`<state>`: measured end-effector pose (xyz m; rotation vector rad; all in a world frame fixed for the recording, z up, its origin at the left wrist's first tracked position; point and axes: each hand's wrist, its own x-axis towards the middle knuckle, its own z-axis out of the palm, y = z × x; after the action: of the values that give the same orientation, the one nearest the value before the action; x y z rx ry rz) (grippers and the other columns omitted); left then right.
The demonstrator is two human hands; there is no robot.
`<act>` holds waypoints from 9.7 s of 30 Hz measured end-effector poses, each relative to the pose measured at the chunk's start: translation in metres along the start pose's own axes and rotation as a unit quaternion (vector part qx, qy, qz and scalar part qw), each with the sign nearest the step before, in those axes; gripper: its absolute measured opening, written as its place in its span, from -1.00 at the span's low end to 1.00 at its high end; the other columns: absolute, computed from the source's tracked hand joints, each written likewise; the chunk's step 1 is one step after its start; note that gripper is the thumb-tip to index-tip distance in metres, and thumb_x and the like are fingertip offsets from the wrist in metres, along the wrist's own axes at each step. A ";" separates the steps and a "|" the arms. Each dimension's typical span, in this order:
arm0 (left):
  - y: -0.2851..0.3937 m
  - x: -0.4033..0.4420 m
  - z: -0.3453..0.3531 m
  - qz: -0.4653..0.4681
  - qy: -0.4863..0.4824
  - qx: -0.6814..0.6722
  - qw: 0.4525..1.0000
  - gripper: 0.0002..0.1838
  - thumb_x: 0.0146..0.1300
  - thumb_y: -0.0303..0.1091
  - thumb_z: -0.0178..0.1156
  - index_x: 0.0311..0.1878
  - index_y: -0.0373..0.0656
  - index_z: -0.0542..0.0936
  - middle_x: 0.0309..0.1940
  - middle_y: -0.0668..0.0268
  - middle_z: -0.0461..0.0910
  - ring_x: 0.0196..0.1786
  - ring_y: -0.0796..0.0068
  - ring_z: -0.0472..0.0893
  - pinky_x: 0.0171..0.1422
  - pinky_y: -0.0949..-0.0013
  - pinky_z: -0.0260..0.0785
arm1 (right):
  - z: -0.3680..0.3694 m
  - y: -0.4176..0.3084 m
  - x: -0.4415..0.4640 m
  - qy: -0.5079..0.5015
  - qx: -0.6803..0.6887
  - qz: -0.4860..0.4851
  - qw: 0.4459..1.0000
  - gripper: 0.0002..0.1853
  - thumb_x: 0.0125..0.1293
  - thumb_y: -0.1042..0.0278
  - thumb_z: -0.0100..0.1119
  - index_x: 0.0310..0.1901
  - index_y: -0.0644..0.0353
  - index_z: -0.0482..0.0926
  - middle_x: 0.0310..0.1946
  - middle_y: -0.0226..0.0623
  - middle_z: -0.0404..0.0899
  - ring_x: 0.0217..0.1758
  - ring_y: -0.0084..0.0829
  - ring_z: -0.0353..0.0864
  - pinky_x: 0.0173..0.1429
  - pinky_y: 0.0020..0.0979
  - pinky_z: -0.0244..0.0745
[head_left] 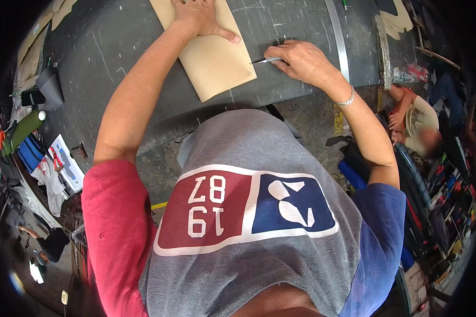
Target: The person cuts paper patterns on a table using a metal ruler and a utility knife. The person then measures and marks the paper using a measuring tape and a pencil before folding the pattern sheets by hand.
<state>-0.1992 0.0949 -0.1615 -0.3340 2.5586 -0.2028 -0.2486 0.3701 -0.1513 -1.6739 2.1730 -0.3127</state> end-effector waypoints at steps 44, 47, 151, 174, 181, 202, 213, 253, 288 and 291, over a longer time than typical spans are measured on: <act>-0.080 0.026 -0.047 0.181 0.172 0.001 0.968 -0.11 0.34 -0.60 0.01 0.65 0.49 0.25 0.78 0.33 -0.15 0.70 -0.44 -0.07 0.59 -0.52 0.19 | 0.004 0.033 -0.180 0.244 0.091 0.400 0.879 -0.51 0.25 0.10 0.55 -0.17 0.42 0.57 -0.23 0.15 0.55 -0.09 0.21 0.57 -0.02 -0.01 0.47; -0.075 0.046 -0.066 0.166 0.177 0.009 0.970 -0.14 0.40 -0.58 -0.04 0.67 0.51 0.19 0.79 0.38 -0.17 0.72 -0.41 -0.10 0.58 -0.55 0.19 | 0.022 0.026 -0.195 0.259 0.066 0.415 0.869 -0.50 0.13 0.12 0.62 -0.18 0.38 0.58 -0.22 0.09 0.56 -0.10 0.17 0.59 -0.03 -0.01 0.49; 0.031 0.073 0.044 0.115 0.308 -0.168 0.929 0.24 0.10 0.71 0.16 0.69 0.06 0.20 0.73 0.25 0.07 0.78 0.10 -0.11 0.78 -0.28 -0.31 | 0.137 -0.082 -0.123 0.318 0.444 0.522 0.655 -0.58 0.24 -0.02 0.50 -0.34 0.27 0.72 -0.54 -0.31 0.62 -0.42 -0.54 0.52 -0.26 -0.36 0.42; 0.035 0.071 0.039 0.112 0.319 -0.142 0.930 0.50 -0.19 0.79 0.28 0.70 -0.06 0.14 0.73 0.20 0.05 0.78 0.11 -0.08 0.76 -0.33 -0.33 | 0.131 -0.071 -0.117 0.302 0.491 0.541 0.613 -0.53 0.19 -0.05 0.52 -0.41 0.31 0.70 -0.58 -0.36 0.59 -0.46 -0.56 0.49 -0.30 -0.37 0.41; 0.034 0.070 0.040 0.115 0.326 -0.142 0.928 0.49 -0.16 0.80 0.27 0.70 -0.06 0.14 0.72 0.20 0.08 0.77 0.12 -0.05 0.76 -0.32 -0.29 | 0.126 -0.072 -0.117 0.285 0.508 0.550 0.599 -0.53 0.17 -0.06 0.55 -0.41 0.28 0.70 -0.57 -0.42 0.59 -0.47 -0.58 0.48 -0.31 -0.39 0.40; 0.033 0.072 0.042 0.119 0.333 -0.145 0.924 0.49 -0.16 0.81 0.25 0.70 -0.07 0.16 0.72 0.19 0.09 0.77 0.11 -0.04 0.75 -0.36 -0.28 | 0.124 -0.066 -0.117 0.270 0.524 0.546 0.595 -0.49 0.16 -0.12 0.55 -0.40 0.30 0.72 -0.56 -0.40 0.59 -0.47 -0.55 0.50 -0.33 -0.37 0.39; 0.033 0.070 0.039 0.105 0.323 -0.138 0.930 0.51 -0.20 0.81 0.27 0.69 -0.08 0.15 0.72 0.16 0.06 0.78 0.10 -0.08 0.77 -0.34 -0.38 | 0.125 -0.069 -0.116 0.296 0.478 0.536 0.630 -0.48 0.26 -0.02 0.54 -0.55 0.27 0.56 -0.64 -0.53 0.41 -0.49 -0.65 0.28 -0.42 -0.40 0.22; 0.035 0.067 0.036 0.102 0.301 -0.153 0.936 0.56 -0.27 0.87 0.23 0.72 0.00 0.11 0.74 0.26 0.04 0.78 0.11 -0.11 0.78 -0.35 -0.37 | 0.136 -0.070 -0.113 0.324 0.519 0.532 0.585 -0.54 0.28 0.07 0.57 -0.56 0.18 0.56 -0.64 -0.64 0.43 -0.53 -0.73 0.25 -0.44 -0.50 0.13; 0.074 0.026 -0.022 0.063 0.035 -0.075 0.995 0.76 -0.40 0.70 0.50 0.72 -0.31 -0.05 0.76 0.02 -0.15 0.77 -0.08 -0.09 0.48 -0.52 0.24 | 0.015 0.003 0.063 0.357 0.167 0.242 0.886 -0.43 0.53 0.39 0.07 0.54 0.12 0.29 0.17 0.26 0.62 0.13 0.25 0.68 0.22 0.03 0.62; 0.071 0.024 -0.024 0.077 0.033 -0.078 0.993 0.73 -0.39 0.69 0.50 0.72 -0.27 -0.03 0.76 0.01 -0.14 0.77 -0.11 -0.12 0.48 -0.54 0.22 | 0.017 0.022 0.103 0.345 0.139 0.255 0.893 -0.40 0.53 0.38 0.04 0.58 0.04 0.27 0.26 0.24 0.57 0.20 0.30 0.62 0.30 0.04 0.57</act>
<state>-0.2457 0.1582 -0.1680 -0.1877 2.6571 0.0438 -0.2832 0.2773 -0.1917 -0.8394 2.7764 -1.1338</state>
